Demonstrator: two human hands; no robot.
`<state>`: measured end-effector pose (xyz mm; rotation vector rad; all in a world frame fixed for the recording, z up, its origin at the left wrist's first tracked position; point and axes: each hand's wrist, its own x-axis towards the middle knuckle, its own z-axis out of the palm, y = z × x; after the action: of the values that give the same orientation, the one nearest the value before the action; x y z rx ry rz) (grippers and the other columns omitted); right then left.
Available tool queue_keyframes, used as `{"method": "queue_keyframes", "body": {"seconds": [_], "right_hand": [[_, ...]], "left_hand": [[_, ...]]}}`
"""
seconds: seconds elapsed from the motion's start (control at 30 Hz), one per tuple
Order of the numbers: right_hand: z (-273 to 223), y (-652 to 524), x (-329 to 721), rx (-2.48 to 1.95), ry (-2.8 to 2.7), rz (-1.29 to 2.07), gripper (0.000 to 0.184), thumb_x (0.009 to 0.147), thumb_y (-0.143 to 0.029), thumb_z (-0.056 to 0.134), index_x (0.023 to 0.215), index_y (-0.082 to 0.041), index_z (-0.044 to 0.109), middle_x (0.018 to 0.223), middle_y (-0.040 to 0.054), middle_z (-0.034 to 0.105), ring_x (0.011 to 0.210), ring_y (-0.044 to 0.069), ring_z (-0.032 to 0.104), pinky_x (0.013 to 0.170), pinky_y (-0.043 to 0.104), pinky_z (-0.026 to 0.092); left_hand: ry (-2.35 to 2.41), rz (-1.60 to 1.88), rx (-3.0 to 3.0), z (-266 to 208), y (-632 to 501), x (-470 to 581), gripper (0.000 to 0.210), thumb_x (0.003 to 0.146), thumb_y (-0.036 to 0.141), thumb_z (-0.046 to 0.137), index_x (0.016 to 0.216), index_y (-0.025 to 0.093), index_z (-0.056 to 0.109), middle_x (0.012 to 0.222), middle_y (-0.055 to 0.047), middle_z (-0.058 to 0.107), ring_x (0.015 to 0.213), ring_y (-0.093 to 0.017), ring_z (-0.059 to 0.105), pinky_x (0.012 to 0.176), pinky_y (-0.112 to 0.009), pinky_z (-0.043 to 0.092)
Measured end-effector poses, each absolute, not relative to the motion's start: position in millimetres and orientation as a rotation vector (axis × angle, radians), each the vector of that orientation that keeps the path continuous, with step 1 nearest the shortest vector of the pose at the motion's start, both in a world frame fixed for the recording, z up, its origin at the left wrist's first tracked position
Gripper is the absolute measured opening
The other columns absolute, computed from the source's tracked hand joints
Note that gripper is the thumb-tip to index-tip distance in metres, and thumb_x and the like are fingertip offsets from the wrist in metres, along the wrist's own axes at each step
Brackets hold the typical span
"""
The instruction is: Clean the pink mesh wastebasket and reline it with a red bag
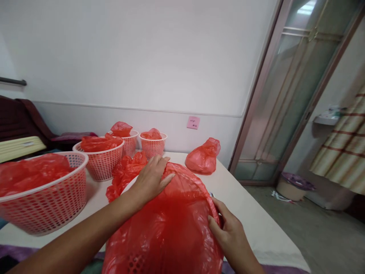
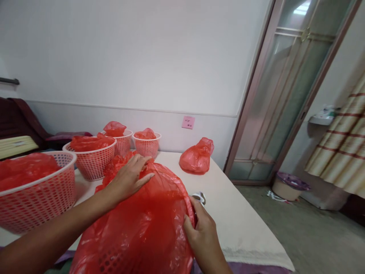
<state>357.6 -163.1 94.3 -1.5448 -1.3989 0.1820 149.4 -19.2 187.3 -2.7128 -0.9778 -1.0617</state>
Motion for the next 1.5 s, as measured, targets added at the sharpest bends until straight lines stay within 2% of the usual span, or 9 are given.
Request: {"method": "queue_keyframes", "body": {"seconds": [0.17, 0.27, 0.5, 0.7, 0.93, 1.03, 1.13, 1.27, 1.5], "right_hand": [[92.3, -162.6, 356.8, -1.554, -1.416, 0.177, 0.041, 0.081, -0.030, 0.048, 0.122, -0.026, 0.054, 0.122, 0.0048, 0.065, 0.115, 0.022, 0.060, 0.094, 0.033, 0.049], [91.9, -162.0, 355.4, -1.563, -1.445, 0.147, 0.044, 0.082, -0.029, 0.048, 0.125, -0.026, 0.051, 0.123, 0.0044, 0.065, 0.113, 0.021, 0.062, 0.094, 0.033, 0.050], [85.8, -163.6, 351.4, -1.531, -1.495, -0.057, 0.057, 0.086, -0.027, 0.048, 0.141, -0.025, 0.034, 0.139, 0.0085, 0.053, 0.125, 0.021, 0.054, 0.101, 0.036, 0.048], [87.5, -161.2, 350.9, -1.479, -1.562, -0.177, 0.051, 0.087, -0.022, 0.046, 0.138, -0.028, 0.040, 0.133, 0.0065, 0.060, 0.125, 0.019, 0.055, 0.102, 0.038, 0.049], [84.0, -161.7, 357.9, -1.527, -1.545, -0.133, 0.053, 0.087, -0.023, 0.046, 0.139, -0.029, 0.039, 0.137, 0.0040, 0.056, 0.128, 0.019, 0.051, 0.105, 0.037, 0.045], [75.9, -159.1, 360.2, -1.554, -1.482, -0.074, 0.052, 0.087, -0.025, 0.046, 0.139, -0.029, 0.040, 0.139, 0.0032, 0.055, 0.130, 0.019, 0.050, 0.108, 0.038, 0.042], [70.7, -154.3, 360.5, -1.553, -1.411, -0.053, 0.050, 0.087, -0.028, 0.046, 0.137, -0.028, 0.043, 0.138, 0.0038, 0.056, 0.128, 0.020, 0.051, 0.107, 0.039, 0.043], [72.5, -147.9, 360.9, -1.583, -1.376, -0.026, 0.051, 0.085, -0.032, 0.046, 0.135, -0.023, 0.045, 0.136, 0.0081, 0.057, 0.126, 0.022, 0.053, 0.104, 0.041, 0.046], [70.2, -141.1, 372.3, -1.611, -1.335, -0.009, 0.051, 0.083, -0.034, 0.046, 0.134, -0.025, 0.045, 0.135, 0.0065, 0.057, 0.122, 0.022, 0.056, 0.102, 0.040, 0.047]], "left_hand": [[-0.996, -1.104, -2.978, 209.7, -6.9, 160.8, 0.025, 0.082, 0.041, 0.060, 0.091, 0.017, 0.063, 0.094, -0.007, 0.057, 0.093, -0.024, 0.053, 0.085, -0.040, 0.043], [-1.089, -1.227, -3.271, 214.1, 4.5, 169.4, 0.025, 0.079, 0.039, 0.057, 0.065, 0.019, 0.053, 0.070, 0.001, 0.053, 0.069, -0.016, 0.050, 0.066, -0.029, 0.039], [-1.389, -1.347, -3.293, 210.9, 23.6, 177.8, 0.032, 0.075, 0.046, 0.054, 0.059, 0.020, 0.044, 0.055, 0.005, 0.041, 0.053, -0.010, 0.036, 0.051, -0.024, 0.025], [-1.541, -0.965, -3.483, 215.1, 36.5, 173.2, 0.038, 0.068, 0.047, 0.063, 0.052, 0.020, 0.042, 0.047, 0.007, 0.037, 0.045, -0.009, 0.033, 0.046, -0.025, 0.021], [-1.544, -0.965, -3.451, 223.2, 37.6, 167.6, 0.041, 0.080, 0.055, 0.049, 0.063, 0.017, 0.054, 0.055, 0.003, 0.048, 0.051, -0.012, 0.041, 0.051, -0.026, 0.029], [-1.447, -0.929, -3.359, 232.5, 21.0, 153.6, 0.039, 0.076, 0.057, 0.056, 0.073, 0.018, 0.057, 0.067, 0.001, 0.055, 0.061, -0.014, 0.049, 0.057, -0.027, 0.035], [-1.258, -0.722, -3.088, 233.7, -2.5, 135.9, 0.031, 0.074, 0.048, 0.064, 0.086, 0.019, 0.059, 0.084, -0.003, 0.060, 0.077, -0.021, 0.055, 0.068, -0.032, 0.041], [-1.124, -0.649, -2.775, 215.9, -28.6, 120.3, 0.025, 0.084, 0.033, 0.055, 0.102, 0.016, 0.057, 0.102, -0.011, 0.059, 0.096, -0.028, 0.055, 0.082, -0.042, 0.044], [-1.333, -0.356, -2.622, 175.9, -42.9, 114.0, 0.029, 0.087, 0.034, 0.049, 0.106, 0.012, 0.055, 0.106, -0.017, 0.063, 0.098, -0.034, 0.060, 0.077, -0.044, 0.048]]}}
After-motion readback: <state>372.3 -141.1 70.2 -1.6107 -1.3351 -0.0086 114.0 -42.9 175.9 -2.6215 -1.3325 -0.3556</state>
